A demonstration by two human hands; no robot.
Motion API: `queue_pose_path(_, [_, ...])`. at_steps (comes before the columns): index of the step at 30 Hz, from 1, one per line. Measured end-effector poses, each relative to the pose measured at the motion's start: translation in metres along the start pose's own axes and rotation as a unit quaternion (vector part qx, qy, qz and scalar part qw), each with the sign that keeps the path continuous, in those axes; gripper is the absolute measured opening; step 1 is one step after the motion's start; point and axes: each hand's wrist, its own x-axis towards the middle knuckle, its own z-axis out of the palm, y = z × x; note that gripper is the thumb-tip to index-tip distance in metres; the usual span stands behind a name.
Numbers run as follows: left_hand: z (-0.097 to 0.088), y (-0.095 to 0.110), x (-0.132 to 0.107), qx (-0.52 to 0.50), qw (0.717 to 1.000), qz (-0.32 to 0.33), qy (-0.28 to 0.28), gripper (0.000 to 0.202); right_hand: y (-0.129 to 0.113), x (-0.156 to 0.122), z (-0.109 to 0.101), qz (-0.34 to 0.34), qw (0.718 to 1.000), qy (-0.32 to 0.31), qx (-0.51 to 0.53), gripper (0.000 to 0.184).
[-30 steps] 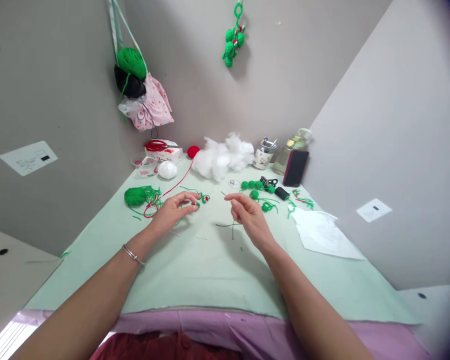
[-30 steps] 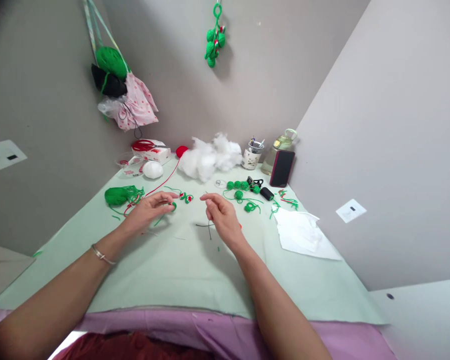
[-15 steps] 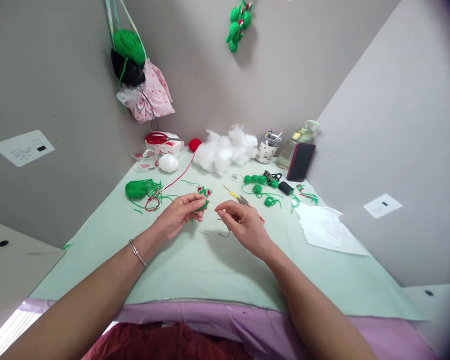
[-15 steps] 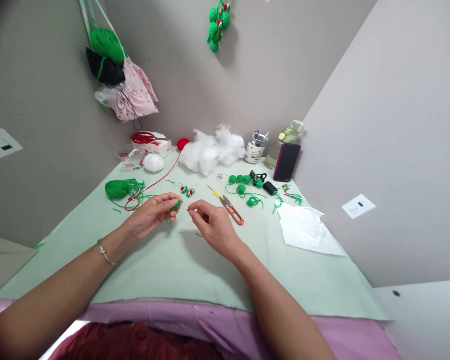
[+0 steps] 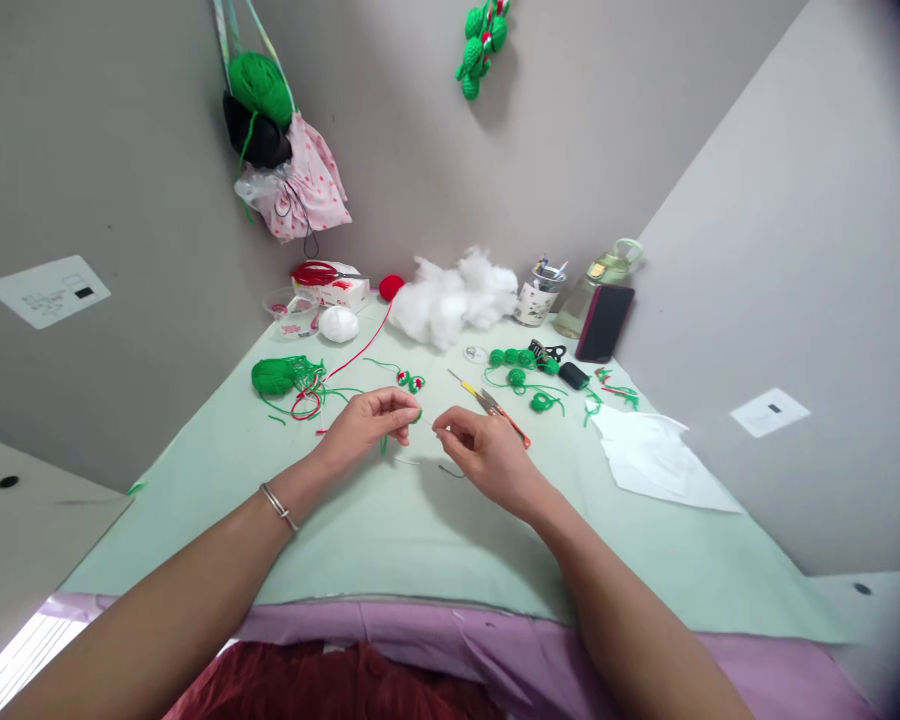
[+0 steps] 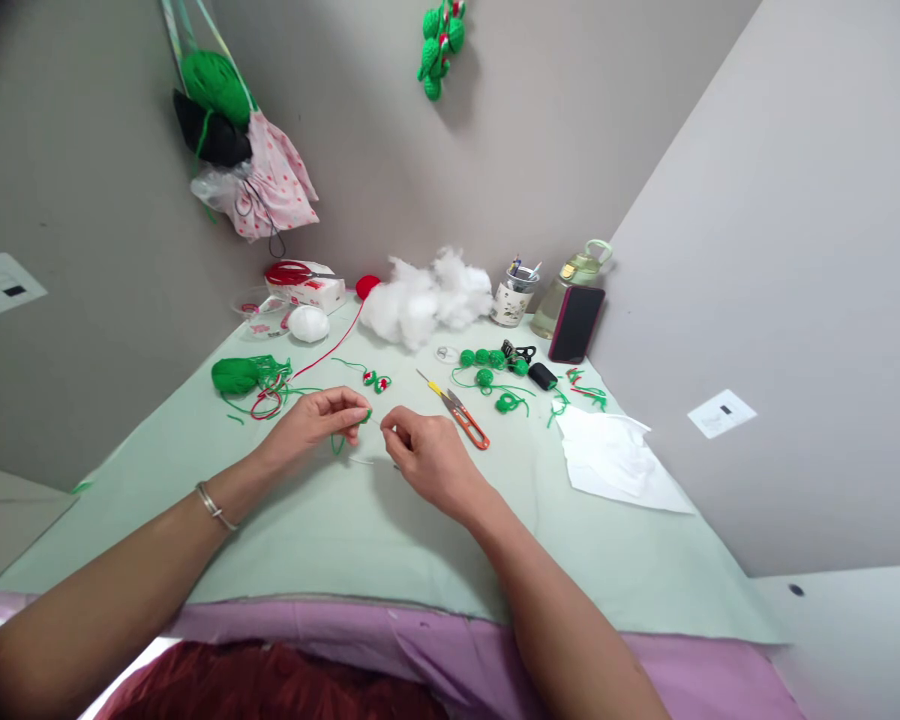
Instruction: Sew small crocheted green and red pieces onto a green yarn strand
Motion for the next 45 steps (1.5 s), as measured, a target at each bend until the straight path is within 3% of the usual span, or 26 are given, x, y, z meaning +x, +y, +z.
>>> queue_pose_path(12, [0.001,-0.006,0.002,0.001,1.000,0.002,-0.002,0.029,0.000,0.003,0.003,0.030,0.998,-0.011,0.045,0.016])
queue_pose_path(19, [0.000,0.005,0.000,-0.046,0.998,-0.034,-0.026,0.031,0.001,0.003,-0.005,0.053,0.991,-0.001,0.126,0.021])
queue_pose_path(24, [-0.003,0.007,-0.001,-0.073,0.997,-0.024,-0.027,0.029,0.000,0.002,-0.008,0.059,0.986,0.003,0.157,0.022])
queue_pose_path(45, [-0.003,0.004,0.000,-0.048,0.998,-0.027,-0.023,0.027,0.002,0.002,-0.003,0.045,0.997,0.013,0.066,0.017])
